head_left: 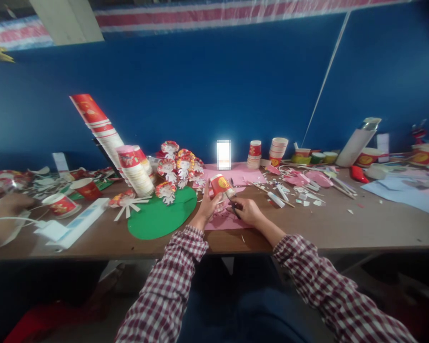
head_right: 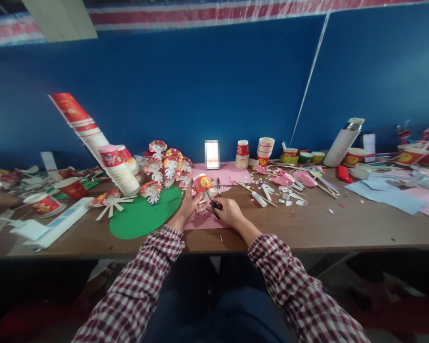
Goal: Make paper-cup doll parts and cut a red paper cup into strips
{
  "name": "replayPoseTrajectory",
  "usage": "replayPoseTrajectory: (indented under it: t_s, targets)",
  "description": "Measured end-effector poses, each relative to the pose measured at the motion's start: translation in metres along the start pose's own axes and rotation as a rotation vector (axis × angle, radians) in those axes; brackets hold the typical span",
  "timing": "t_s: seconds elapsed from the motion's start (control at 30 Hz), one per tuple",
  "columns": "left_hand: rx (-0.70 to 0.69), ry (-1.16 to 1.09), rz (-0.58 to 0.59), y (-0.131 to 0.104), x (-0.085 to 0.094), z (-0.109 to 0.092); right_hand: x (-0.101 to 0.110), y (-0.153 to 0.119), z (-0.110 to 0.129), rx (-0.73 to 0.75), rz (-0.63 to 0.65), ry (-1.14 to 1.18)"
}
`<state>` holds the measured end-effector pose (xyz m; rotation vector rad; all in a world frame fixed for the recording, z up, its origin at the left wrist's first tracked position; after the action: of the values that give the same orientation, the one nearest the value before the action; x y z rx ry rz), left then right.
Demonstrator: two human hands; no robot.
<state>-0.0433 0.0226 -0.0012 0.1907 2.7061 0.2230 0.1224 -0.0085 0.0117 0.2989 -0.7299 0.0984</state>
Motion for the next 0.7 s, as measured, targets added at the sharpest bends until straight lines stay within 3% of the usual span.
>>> replayPoseTrajectory:
  t_s: [0.43, 0.7]
  targets:
    - [-0.226, 0.231, 0.066, -0.0009, -0.0001, -0.0011, 0.0015, 0.0009, -0.001, -0.006, -0.035, 0.031]
    - [-0.239, 0.233, 0.059, 0.002, 0.0022, 0.0041, 0.0004, 0.0023, -0.0031, 0.019, -0.031, 0.061]
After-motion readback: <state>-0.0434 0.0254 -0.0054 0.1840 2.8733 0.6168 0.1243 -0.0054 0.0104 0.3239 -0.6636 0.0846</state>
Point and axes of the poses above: each hand's wrist, its own y-axis towards the middle knuckle, its own x-axis out of the back of the hand, z = x × y, the point moved 1 cm from there along y, towards the middle knuckle, and after that the axes turned 9 degrees about -x, right-handed, at the moved point
